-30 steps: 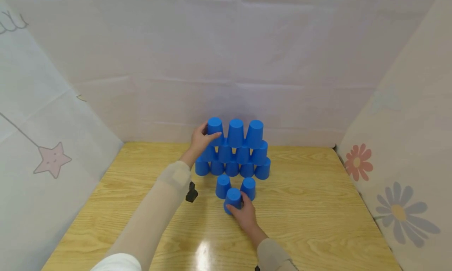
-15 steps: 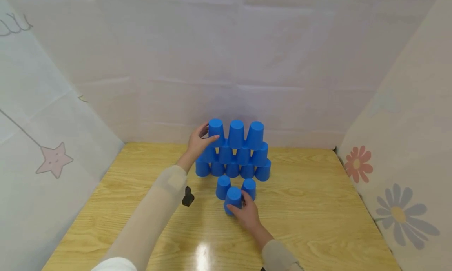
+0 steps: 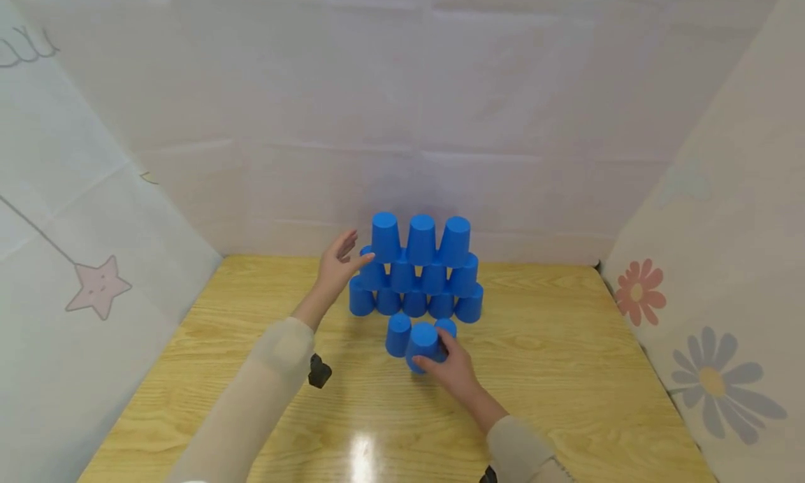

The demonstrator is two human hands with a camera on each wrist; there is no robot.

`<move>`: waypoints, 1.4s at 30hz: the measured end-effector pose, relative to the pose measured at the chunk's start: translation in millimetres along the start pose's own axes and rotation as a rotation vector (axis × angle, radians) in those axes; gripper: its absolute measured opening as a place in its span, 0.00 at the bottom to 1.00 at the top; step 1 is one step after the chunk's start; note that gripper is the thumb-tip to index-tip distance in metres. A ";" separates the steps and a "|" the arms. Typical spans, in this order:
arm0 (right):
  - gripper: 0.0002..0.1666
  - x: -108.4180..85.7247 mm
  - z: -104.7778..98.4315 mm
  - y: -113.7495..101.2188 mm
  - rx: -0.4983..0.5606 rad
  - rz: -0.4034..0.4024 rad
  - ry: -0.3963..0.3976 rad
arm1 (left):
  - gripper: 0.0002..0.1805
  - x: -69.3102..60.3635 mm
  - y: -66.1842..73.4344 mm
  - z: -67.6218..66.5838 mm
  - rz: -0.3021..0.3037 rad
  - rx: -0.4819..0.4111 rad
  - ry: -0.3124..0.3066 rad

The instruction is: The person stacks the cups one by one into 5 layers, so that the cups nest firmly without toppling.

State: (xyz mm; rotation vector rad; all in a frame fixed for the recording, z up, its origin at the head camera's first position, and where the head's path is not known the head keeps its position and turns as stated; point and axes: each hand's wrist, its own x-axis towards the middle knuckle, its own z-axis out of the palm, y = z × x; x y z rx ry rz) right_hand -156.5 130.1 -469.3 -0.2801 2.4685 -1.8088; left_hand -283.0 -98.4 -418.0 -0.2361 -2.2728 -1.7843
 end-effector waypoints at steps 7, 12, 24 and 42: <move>0.36 13.7 -16.3 9.4 -0.020 -0.020 -0.048 | 0.36 -21.4 -8.3 -6.5 0.000 0.018 0.020; 0.36 18.9 -32.6 0.8 -0.013 -0.036 -0.051 | 0.37 -39.1 -16.4 -2.4 0.037 0.002 0.008; 0.37 29.7 -60.6 -12.9 -0.064 -0.095 -0.066 | 0.34 -73.7 2.9 5.2 -0.015 -0.061 -0.037; 0.39 46.3 -87.4 -53.0 -0.121 -0.109 -0.091 | 0.39 -87.8 -48.1 36.8 -0.093 0.008 -0.228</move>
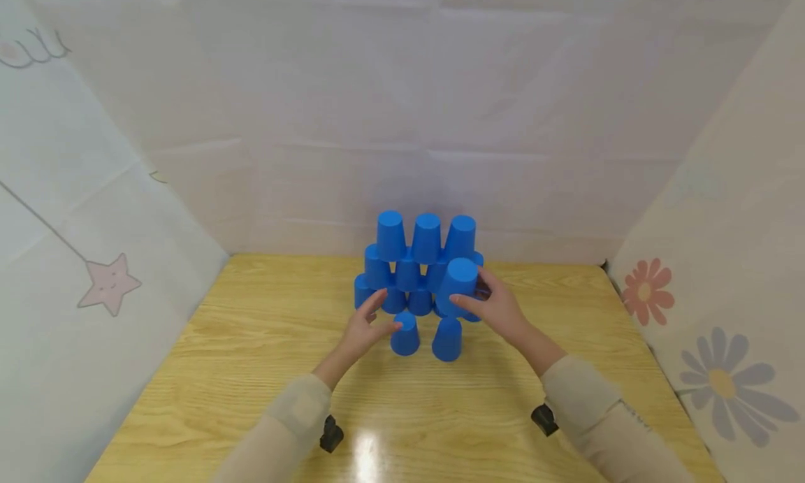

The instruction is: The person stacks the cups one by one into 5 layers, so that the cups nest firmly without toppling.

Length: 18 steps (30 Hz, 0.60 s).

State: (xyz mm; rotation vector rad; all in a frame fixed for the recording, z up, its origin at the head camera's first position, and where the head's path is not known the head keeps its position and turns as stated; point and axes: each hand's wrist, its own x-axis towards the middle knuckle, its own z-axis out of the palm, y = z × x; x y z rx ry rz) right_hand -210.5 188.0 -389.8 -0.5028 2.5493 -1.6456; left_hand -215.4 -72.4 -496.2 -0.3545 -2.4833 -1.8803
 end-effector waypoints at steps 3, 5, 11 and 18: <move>0.40 4.7 -3.1 -6.7 -0.002 0.000 0.007 | 0.40 1.2 -4.5 5.0 0.019 0.011 -0.009; 0.41 9.2 -4.5 -10.9 0.005 -0.002 0.014 | 0.40 2.1 -7.4 8.0 0.016 0.021 -0.008; 0.39 21.6 -6.5 -20.6 0.052 -0.023 0.040 | 0.41 0.7 -15.6 18.0 -0.021 0.046 -0.029; 0.36 34.4 -10.4 -32.6 0.069 -0.069 0.092 | 0.41 -2.1 -19.3 27.1 -0.062 0.057 -0.034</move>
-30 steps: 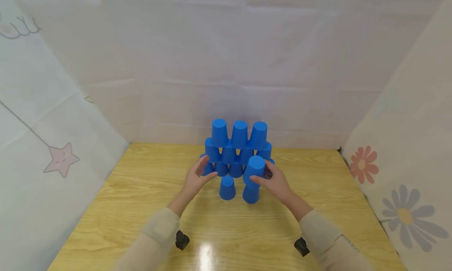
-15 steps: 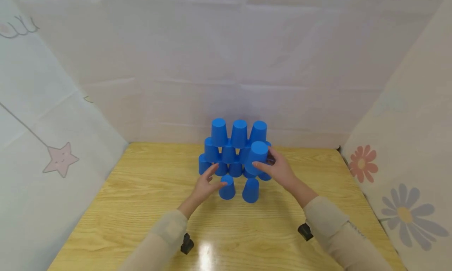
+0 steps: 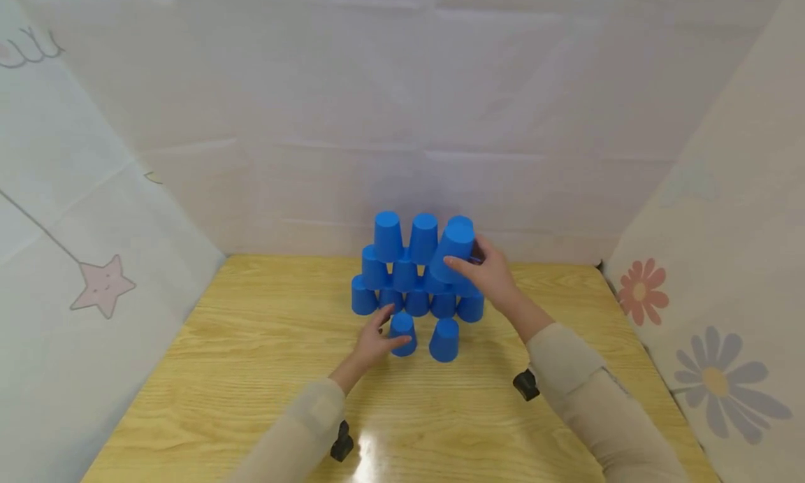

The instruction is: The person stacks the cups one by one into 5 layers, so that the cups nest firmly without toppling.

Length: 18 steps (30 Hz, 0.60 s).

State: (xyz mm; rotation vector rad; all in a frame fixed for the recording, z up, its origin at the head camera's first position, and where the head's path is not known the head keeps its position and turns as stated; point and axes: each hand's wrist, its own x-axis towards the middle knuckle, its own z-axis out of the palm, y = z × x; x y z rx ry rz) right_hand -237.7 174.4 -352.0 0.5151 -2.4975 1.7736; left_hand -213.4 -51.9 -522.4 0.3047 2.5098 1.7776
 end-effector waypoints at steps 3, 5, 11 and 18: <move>0.35 7.9 0.3 -4.8 0.007 -0.026 0.029 | 0.41 1.6 -7.8 3.4 -0.004 0.019 0.012; 0.36 13.6 0.5 -8.6 0.001 -0.044 0.048 | 0.41 2.1 -10.1 5.1 0.001 0.023 0.021; 0.38 27.9 0.3 -15.5 -0.024 -0.021 0.098 | 0.37 3.2 -15.9 11.8 0.055 0.006 0.074; 0.38 41.8 -1.0 -18.6 -0.061 0.003 0.123 | 0.34 5.6 -24.8 19.0 0.126 -0.003 0.104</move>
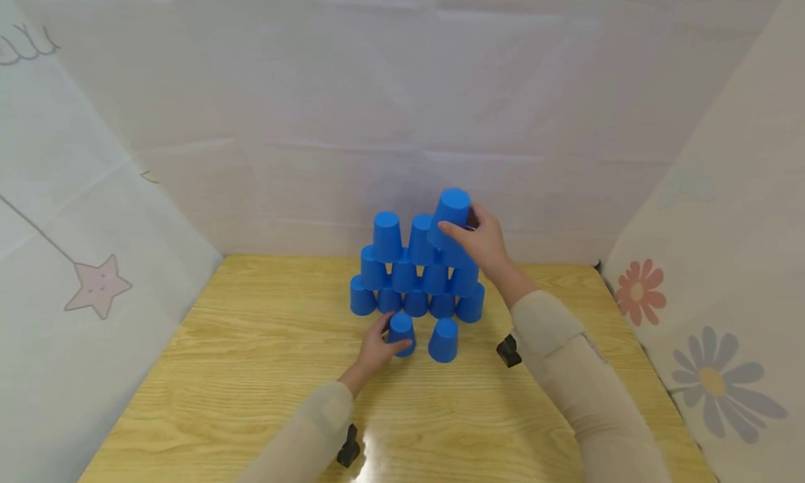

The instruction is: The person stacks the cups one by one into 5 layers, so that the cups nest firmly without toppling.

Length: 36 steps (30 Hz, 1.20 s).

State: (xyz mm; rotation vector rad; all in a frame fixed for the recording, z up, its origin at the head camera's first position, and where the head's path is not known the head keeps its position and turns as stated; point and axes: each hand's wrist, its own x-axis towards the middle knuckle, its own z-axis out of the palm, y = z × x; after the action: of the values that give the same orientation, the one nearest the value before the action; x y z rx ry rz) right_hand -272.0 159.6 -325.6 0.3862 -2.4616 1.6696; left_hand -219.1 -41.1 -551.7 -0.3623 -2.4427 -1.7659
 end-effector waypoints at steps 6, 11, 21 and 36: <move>0.38 11.7 0.4 -6.7 -0.026 0.051 0.028 | 0.32 -0.1 -2.2 4.1 -0.024 -0.002 0.002; 0.38 20.3 0.9 -7.1 -0.039 0.069 0.051 | 0.30 -0.2 -5.2 7.7 -0.013 -0.006 0.001; 0.39 35.0 -0.7 1.2 -0.088 0.082 0.100 | 0.27 -0.4 -4.6 10.5 -0.034 0.012 0.009; 0.39 42.1 3.2 7.2 -0.106 0.095 0.111 | 0.29 -3.4 11.5 -6.3 -0.063 -0.068 -0.002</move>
State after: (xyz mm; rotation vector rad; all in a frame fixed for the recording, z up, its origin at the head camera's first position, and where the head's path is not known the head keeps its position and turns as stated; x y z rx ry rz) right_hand -314.3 153.6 -322.3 0.1607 -2.5080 1.5412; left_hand -213.2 -44.1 -539.8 -0.2967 -2.4259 -1.8776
